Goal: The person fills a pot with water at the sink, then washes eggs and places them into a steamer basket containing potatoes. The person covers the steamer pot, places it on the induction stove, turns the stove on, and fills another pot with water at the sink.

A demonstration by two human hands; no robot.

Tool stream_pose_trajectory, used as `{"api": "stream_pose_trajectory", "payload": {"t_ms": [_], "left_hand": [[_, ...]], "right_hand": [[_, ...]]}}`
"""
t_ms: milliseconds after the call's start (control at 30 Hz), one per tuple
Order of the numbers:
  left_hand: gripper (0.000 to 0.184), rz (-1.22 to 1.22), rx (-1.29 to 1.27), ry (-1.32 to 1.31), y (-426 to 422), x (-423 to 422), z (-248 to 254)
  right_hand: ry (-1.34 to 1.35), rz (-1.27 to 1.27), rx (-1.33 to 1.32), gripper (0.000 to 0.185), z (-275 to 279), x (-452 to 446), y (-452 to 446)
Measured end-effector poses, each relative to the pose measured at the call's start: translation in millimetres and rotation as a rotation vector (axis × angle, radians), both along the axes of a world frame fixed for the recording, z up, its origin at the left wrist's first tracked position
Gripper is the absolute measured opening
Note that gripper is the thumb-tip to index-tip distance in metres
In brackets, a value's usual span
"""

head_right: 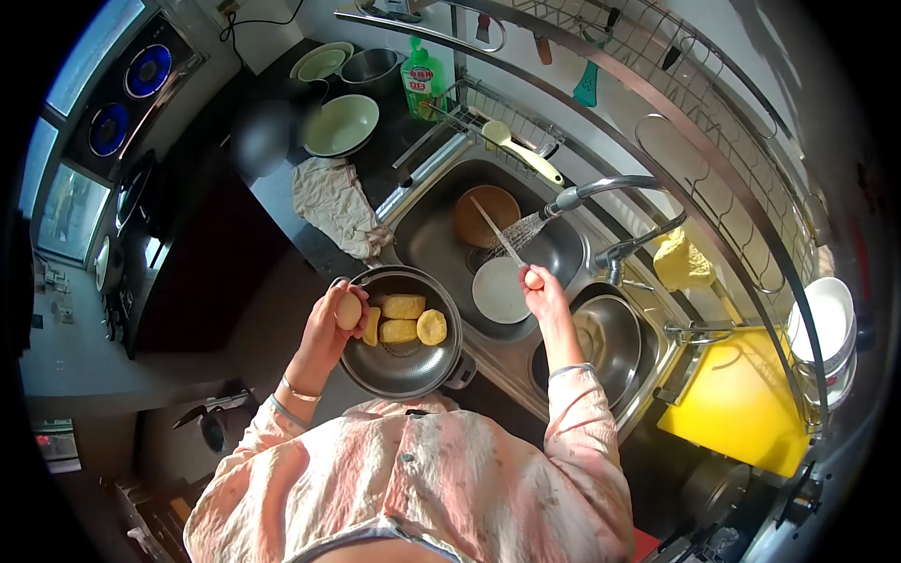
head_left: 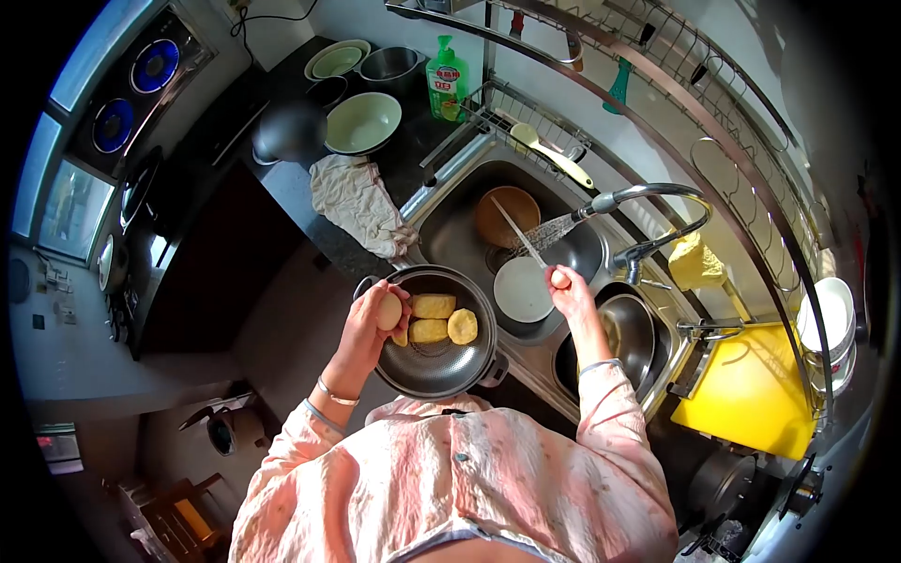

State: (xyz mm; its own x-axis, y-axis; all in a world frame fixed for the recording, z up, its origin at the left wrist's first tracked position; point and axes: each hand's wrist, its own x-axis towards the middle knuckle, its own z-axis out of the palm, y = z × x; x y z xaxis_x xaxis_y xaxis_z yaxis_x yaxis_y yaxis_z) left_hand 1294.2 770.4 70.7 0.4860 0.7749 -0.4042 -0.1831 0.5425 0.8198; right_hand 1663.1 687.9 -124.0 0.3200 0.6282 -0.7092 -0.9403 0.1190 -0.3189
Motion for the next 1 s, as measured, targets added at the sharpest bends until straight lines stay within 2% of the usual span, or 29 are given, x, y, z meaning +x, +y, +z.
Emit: {"api": "stream_pose_trajectory", "payload": {"t_ms": [100, 167, 200, 267, 333, 400, 433, 467, 533, 567, 633, 733, 767, 800, 867, 1000], "left_hand": [[0.035, 0.021, -0.022, 0.022, -4, -4, 7], [0.035, 0.05, -0.029, 0.034, -6, -7, 7], [0.034, 0.062, -0.032, 0.041, -6, -8, 6], [0.034, 0.083, -0.037, 0.051, -8, -12, 5], [0.034, 0.094, -0.043, 0.071, -8, -12, 5], [0.034, 0.108, -0.046, 0.087, -8, -13, 2], [0.033, 0.114, -0.047, 0.105, -9, -13, 0], [0.033, 0.099, -0.058, 0.105, -9, -12, -1], [0.033, 0.1, -0.056, 0.113, -9, -9, 0], [0.033, 0.094, -0.054, 0.115, -8, -8, -1], [0.033, 0.084, -0.055, 0.113, -9, -5, 1], [0.033, 0.092, -0.048, 0.104, -8, -4, 5], [0.033, 0.101, -0.05, 0.102, -8, -4, 5], [0.033, 0.102, -0.052, 0.103, -8, -5, 5], [0.032, 0.121, -0.048, 0.106, -9, -6, 3], [0.033, 0.12, -0.067, 0.122, -11, -10, -5]], "right_hand": [[0.052, 0.063, -0.001, 0.014, -11, 4, 36], [0.015, 0.086, 0.143, 0.008, -15, 9, 51], [0.06, 0.095, 0.083, 0.012, -14, 13, 58], [0.062, -0.062, -0.039, 0.015, -19, 15, 68], [0.126, -0.078, 0.032, 0.011, -27, 17, 74], [-0.053, -0.016, 0.059, 0.009, -26, 12, 77], [-0.02, -0.026, 0.042, 0.008, -26, 11, 76], [-0.042, 0.053, 0.069, 0.007, -28, 10, 78], [0.183, 0.137, 0.32, 0.009, -30, 15, 70], [0.184, 0.122, 0.317, 0.009, -16, 9, 73], [0.024, 0.054, 0.094, 0.009, 14, -4, 83], [-0.04, -0.032, 0.141, 0.014, -14, 1, 92], [-0.026, 0.0, 0.275, 0.021, -19, 3, 90], [-0.025, 0.0, 0.273, 0.021, -24, 7, 86], [0.006, 0.099, 0.158, 0.016, -21, 12, 75], [-0.057, 0.077, 0.068, 0.015, 6, 0, 77]]}}
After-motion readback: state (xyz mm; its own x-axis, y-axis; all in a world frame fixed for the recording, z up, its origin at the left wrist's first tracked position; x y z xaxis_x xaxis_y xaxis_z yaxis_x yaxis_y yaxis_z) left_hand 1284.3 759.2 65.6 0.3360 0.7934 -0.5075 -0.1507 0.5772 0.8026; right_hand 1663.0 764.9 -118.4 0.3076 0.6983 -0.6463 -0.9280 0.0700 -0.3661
